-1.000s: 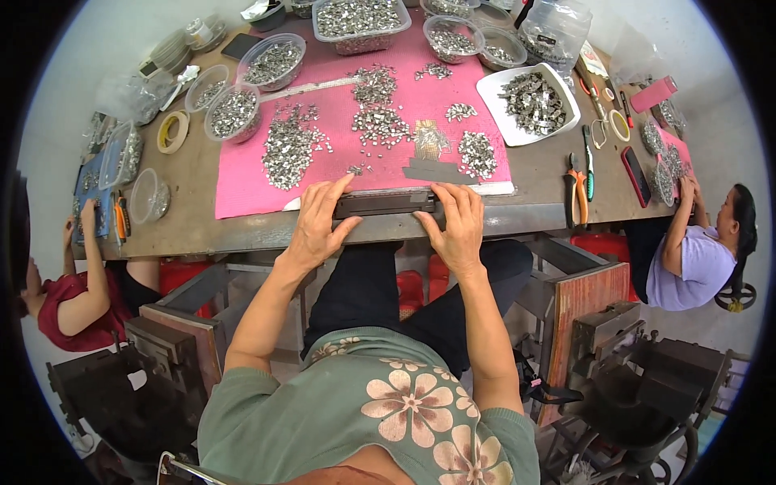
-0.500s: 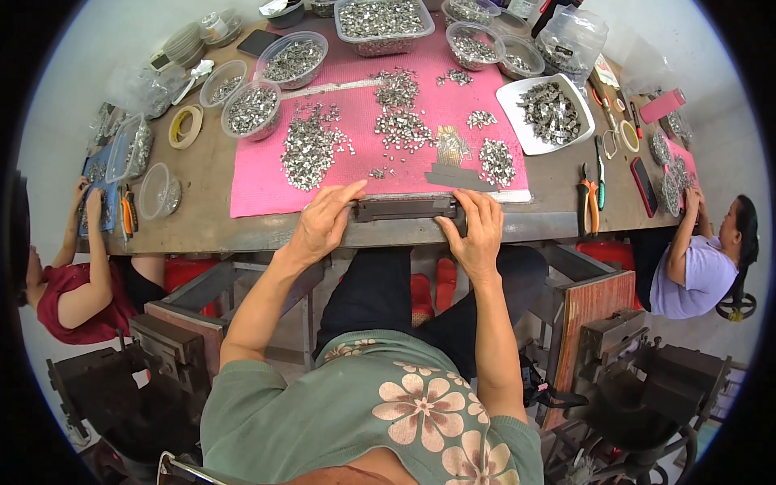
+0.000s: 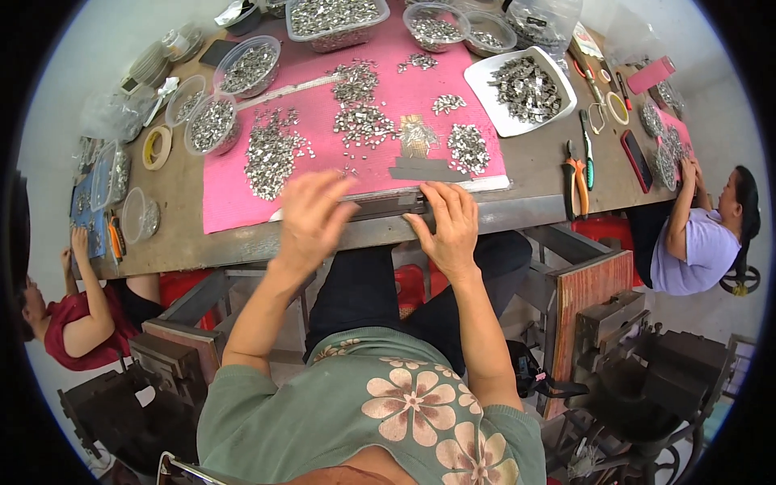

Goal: The person sorts small metal butterfly-shaped parts into a jig by hand, then processes them using a manual wheel press.

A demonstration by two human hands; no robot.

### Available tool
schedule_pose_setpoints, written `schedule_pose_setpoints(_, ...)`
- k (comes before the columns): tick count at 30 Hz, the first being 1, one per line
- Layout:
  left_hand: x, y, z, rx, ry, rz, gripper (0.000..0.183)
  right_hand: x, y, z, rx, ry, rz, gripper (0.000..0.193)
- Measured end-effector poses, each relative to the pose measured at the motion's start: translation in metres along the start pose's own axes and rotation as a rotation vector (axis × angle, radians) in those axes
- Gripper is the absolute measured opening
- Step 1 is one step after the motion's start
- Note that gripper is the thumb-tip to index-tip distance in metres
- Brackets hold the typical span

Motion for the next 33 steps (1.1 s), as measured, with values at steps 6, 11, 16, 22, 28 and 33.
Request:
schedule_pose_setpoints(6,-0.056,-0.014,0.032,-0.067,0.110,-0.056,0.039,0.000,0.001,0.001,-0.003,-0.022,0.006,0.056)
schedule_pose_setpoints(11,-0.033,-0.004,0.044,-0.198,0.165,0.068,0.038,0.000,0.003,0.004,-0.006,-0.010,0.002,0.057)
schedule_pose_setpoints(16,0.021,0.071,0.004,-0.160,0.531,0.379,0.025,0.001,0.001,-0.002,0.024,-0.022,0.021,0.054)
schedule_pose_setpoints(22,0.004,0.138,-0.077,0.687,1.151,0.198,0.030,0.000,0.004,0.002,0.009,0.000,0.023,0.052)
schedule_pose_setpoints(28,-0.005,0.092,-0.050,0.486,0.811,0.025,0.028,0.001,0.004,0.004,-0.016,0.014,0.008,0.052)
schedule_pose_setpoints(33,-0.003,0.025,0.011,0.093,0.035,0.045,0.054,0.016,-0.009,-0.011,0.079,-0.002,-0.009,0.040)
Point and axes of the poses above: each hand's wrist, its own y-axis away from the middle knuckle, its own x-axis out of the back of the hand, z = x × y, the point moved 9 cm from there along -y, towards the middle knuckle, and after that the axes turned 11 degrees about -z, right-handed, at the moved point
